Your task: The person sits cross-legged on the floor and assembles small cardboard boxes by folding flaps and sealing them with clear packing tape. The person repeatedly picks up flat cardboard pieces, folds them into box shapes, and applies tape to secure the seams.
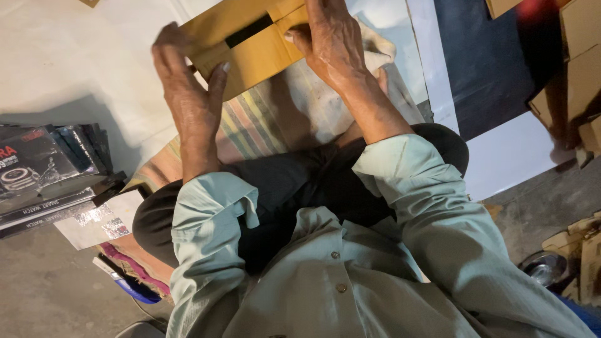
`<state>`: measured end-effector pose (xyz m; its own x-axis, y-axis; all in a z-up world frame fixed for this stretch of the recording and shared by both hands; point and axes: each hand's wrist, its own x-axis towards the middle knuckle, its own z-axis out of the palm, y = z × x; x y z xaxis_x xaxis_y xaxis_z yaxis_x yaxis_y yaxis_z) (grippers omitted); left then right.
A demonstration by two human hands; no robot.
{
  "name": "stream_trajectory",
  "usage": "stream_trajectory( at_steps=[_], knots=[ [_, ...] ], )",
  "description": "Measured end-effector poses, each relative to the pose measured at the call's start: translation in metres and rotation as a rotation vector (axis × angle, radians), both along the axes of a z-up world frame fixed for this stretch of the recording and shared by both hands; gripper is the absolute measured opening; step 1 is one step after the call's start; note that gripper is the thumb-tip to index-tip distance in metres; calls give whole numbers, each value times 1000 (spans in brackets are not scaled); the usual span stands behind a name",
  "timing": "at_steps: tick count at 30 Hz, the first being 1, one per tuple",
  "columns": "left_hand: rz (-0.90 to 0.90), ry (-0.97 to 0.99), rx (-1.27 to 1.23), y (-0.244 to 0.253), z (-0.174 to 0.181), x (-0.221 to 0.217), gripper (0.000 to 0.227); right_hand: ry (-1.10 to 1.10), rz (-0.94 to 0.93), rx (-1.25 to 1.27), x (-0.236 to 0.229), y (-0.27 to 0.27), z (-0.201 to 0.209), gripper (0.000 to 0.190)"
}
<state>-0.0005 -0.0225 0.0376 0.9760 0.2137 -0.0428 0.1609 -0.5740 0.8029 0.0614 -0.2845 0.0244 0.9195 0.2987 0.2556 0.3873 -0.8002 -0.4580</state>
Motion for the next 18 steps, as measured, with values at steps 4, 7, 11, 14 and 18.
stream_trajectory(
  at_steps=[4,7,11,14,18],
  knots=[
    [-167,-334,286,-5,1,-4,29,149,5,-59,-6,5,16,60],
    [-139,-352,197,-6,-8,-2,19,34,-39,-377,-14,20,26,58],
    [-9,-199,-130,-4,-39,6,20,140,82,-271,-17,65,33,84],
    [-19,-265,-416,-6,-73,8,47,263,243,-247,-22,92,30,82],
    [27,-250,-713,5,-108,14,58,110,426,-250,-25,105,20,74]
  ],
)
